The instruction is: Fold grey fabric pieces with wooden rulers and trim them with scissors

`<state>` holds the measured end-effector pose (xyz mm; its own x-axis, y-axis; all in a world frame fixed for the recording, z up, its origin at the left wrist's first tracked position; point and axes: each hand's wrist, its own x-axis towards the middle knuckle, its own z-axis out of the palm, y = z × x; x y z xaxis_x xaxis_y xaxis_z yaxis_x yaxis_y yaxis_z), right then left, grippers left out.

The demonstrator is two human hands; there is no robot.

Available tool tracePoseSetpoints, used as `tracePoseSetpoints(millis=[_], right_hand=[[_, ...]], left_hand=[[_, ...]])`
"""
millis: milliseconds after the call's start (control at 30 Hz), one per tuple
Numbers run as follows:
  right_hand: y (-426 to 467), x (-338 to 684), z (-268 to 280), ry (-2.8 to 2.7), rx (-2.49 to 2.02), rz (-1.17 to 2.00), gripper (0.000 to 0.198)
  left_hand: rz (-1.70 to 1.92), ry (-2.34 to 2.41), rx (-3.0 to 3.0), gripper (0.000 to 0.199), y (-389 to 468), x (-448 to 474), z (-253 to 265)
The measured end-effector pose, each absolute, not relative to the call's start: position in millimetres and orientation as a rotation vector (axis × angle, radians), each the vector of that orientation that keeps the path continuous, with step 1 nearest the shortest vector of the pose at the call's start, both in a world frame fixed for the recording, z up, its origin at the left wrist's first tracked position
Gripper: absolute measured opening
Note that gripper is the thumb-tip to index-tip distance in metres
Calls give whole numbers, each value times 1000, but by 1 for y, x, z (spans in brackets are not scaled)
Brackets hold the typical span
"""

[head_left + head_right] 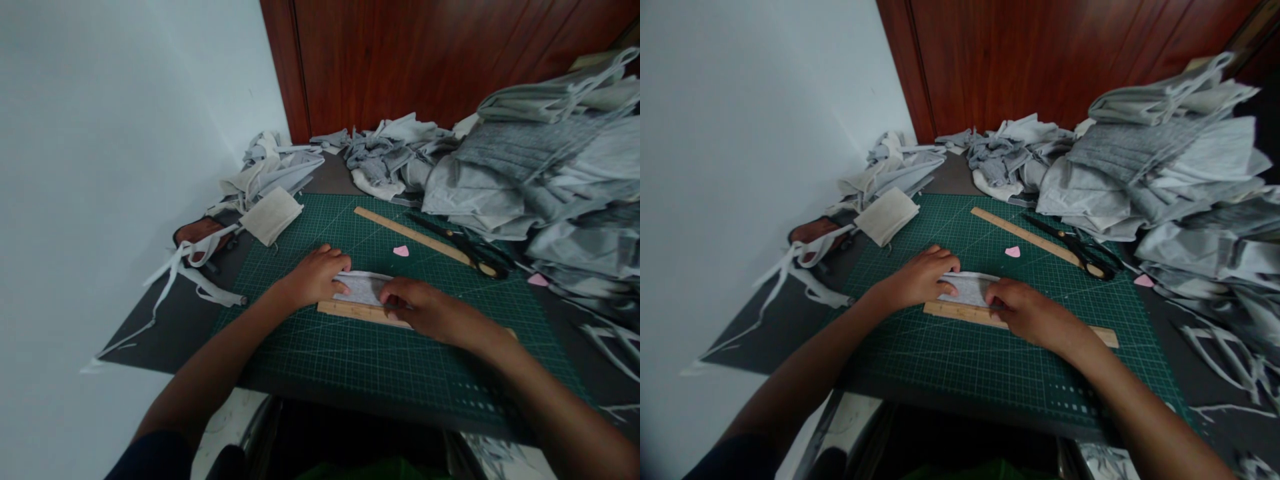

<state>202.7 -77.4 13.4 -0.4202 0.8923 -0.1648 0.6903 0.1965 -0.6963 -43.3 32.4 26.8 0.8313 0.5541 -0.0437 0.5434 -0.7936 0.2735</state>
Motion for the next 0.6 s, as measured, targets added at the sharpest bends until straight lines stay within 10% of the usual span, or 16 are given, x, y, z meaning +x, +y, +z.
tracePoseSetpoints(millis=[300,600], right_hand=[[-80,198,16,-2290,-1349,1046,18],[-78,199,11,-2245,-1343,1072,22]], left_hand=[[158,810,2827,41,26,-47,40],[20,309,2479,12,8,-32,31]])
